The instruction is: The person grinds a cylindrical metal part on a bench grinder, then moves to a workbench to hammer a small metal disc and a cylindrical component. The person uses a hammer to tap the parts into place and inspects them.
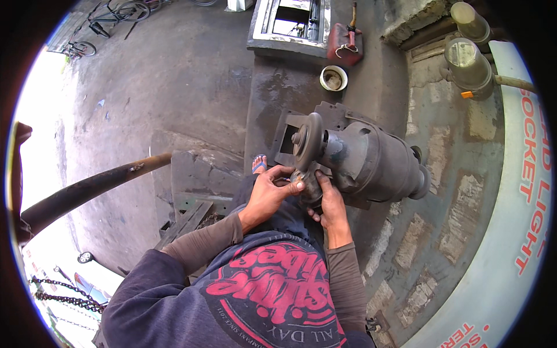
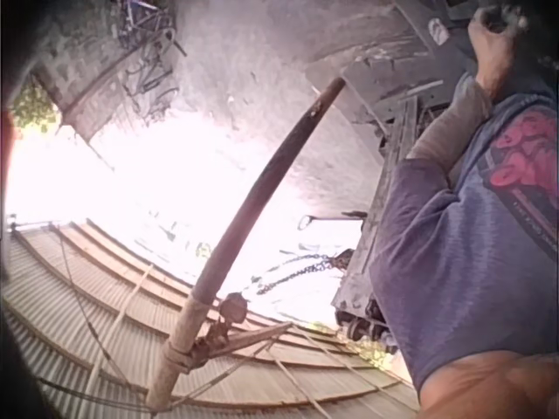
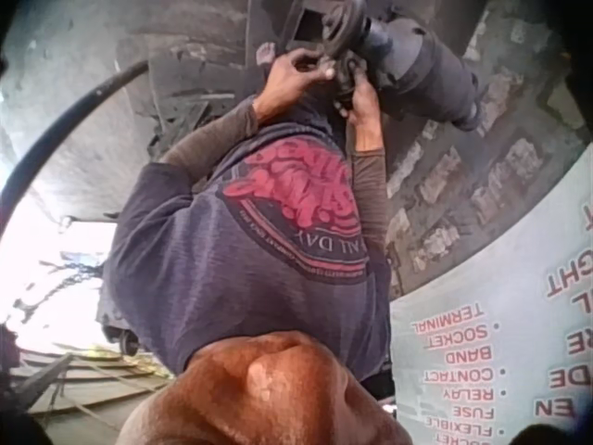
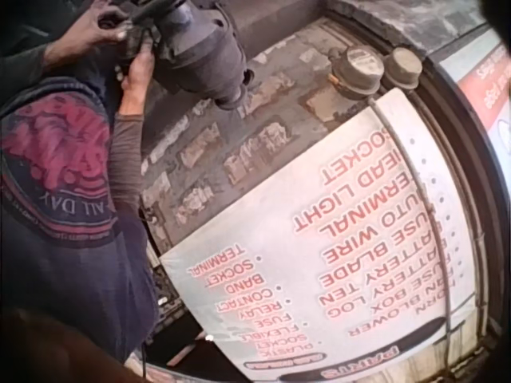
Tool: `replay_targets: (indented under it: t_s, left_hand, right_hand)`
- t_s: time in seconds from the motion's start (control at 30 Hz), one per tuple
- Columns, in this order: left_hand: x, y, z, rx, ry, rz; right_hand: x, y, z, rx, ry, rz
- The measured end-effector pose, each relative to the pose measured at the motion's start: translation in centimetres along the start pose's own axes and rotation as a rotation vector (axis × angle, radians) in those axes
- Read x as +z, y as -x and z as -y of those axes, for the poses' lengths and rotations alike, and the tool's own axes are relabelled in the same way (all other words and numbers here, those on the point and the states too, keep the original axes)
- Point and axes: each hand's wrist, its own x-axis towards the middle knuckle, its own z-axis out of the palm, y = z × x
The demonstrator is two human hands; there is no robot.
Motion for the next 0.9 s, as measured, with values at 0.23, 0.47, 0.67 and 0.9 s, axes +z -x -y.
replay_targets:
  t_s: [0.23, 0.47, 0.67, 0.9]
  left_hand:
    - [-0.1, 0.2, -0.4, -0.026, 0.058, 0.02]
    - [-0.2, 0.7, 0.1, 0.008, 0.02, 0.025]
    - [-0.5, 0.2, -0.7, -0.046, 0.027, 0.046]
    - [-0.3, 1.4, -0.9, 0.006, 0.079, 0.063]
  right_hand:
    - [0.4, 0.3, 0.2, -0.028, 0.02, -0.021]
    - [0.4, 0.8, 0.1, -0.029, 0.01, -0.023]
    - [0.6, 0.1, -0.1, -0.043, -0.002, -0.028]
    - [0.4, 1.0, -0.5, -0.134, 0.048, -0.013]
